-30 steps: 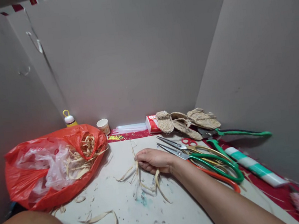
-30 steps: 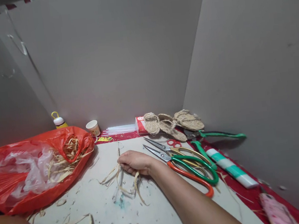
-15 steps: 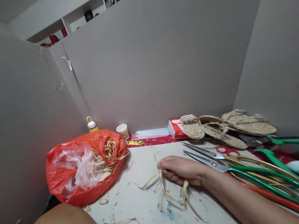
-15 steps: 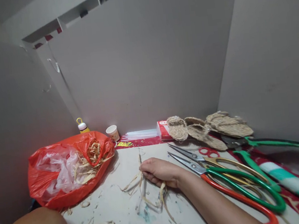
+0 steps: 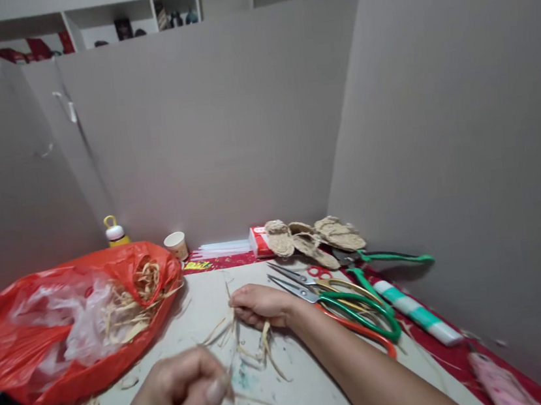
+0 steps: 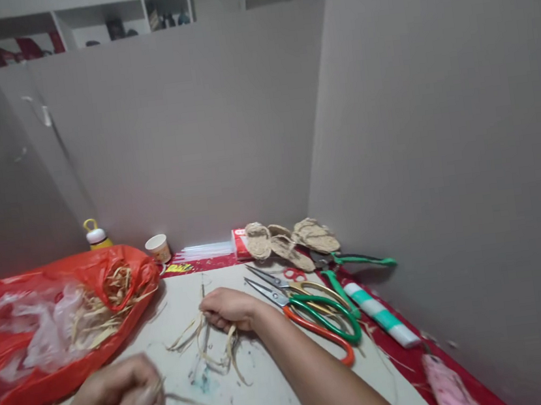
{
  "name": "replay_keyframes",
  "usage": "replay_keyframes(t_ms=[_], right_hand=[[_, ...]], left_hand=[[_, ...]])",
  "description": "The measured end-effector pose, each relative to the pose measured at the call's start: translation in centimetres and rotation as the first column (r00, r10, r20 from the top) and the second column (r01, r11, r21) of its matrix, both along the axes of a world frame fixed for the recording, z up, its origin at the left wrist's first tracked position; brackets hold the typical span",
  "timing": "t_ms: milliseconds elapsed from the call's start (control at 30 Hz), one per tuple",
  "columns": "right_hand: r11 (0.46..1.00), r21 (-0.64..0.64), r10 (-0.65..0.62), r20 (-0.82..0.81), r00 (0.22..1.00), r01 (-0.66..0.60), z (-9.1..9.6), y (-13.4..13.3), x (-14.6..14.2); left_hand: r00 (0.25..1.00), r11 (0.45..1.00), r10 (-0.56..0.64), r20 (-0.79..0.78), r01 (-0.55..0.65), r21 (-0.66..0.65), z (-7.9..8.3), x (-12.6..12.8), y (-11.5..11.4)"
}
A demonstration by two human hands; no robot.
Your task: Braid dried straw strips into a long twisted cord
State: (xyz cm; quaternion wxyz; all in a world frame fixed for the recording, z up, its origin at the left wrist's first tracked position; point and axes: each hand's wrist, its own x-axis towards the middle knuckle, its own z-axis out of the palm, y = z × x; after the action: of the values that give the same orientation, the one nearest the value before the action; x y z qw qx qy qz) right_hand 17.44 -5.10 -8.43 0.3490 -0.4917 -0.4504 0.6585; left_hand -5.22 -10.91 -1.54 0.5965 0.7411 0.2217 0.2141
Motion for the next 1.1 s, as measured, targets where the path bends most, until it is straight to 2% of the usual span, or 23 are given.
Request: replay_keyframes(t_ms=[100,200,333,533,633,767,867,933,1100], right_hand=[[1.000,-0.014,0.028,-0.023,0.999,-0.028,-0.3,0.0,0.0],[0.998,-0.033,0.049,-0.031,0.998,-0.050,-0.3,-0.1,0.0],[0.996,-0.053,0.063,-0.036,0.997,-0.065,-0.4,-0.3,0.1],[0.992,-0.107,0.049,-0.112,0.993,-0.061,-0.6,-0.4,0.3],[0.990,-0.120,0.056,-0.133,0.990,-0.073,-0.7,-0.4,0.4],[0.989,-0.124,0.066,-0.146,0.987,-0.085,-0.9,-0.5,0.4],[0.989,-0.123,0.061,-0.157,0.986,-0.081,-1.0,-0.5,0.4],[0.990,-0.120,0.058,-0.158,0.986,-0.078,-1.1,-0.6,0.5],[0.990,-0.099,0.080,-0.158,0.984,-0.096,-1.4,-0.6,0.6]], left_hand=[[0.998,0.981,0.056,-0.027,-0.060,-0.184,-0.5,0.9,2.8],[0.978,0.920,0.201,-0.049,-0.205,-0.334,-1.1,1.9,6.0],[0.963,0.873,0.205,-0.173,-0.260,-0.412,-2.1,3.1,8.6],[0.946,0.813,0.237,-0.221,-0.318,-0.489,-4.0,4.3,9.5],[0.940,0.799,0.259,-0.223,-0.338,-0.497,-4.7,4.9,9.8],[0.918,0.827,0.333,-0.215,-0.394,-0.401,-5.3,5.6,9.7],[0.891,0.820,0.382,-0.245,-0.449,-0.354,-5.2,6.1,9.5],[0.885,0.798,0.382,-0.266,-0.461,-0.388,-5.2,6.3,9.4],[0.916,0.737,0.302,-0.265,-0.401,-0.545,-5.3,6.5,9.5]])
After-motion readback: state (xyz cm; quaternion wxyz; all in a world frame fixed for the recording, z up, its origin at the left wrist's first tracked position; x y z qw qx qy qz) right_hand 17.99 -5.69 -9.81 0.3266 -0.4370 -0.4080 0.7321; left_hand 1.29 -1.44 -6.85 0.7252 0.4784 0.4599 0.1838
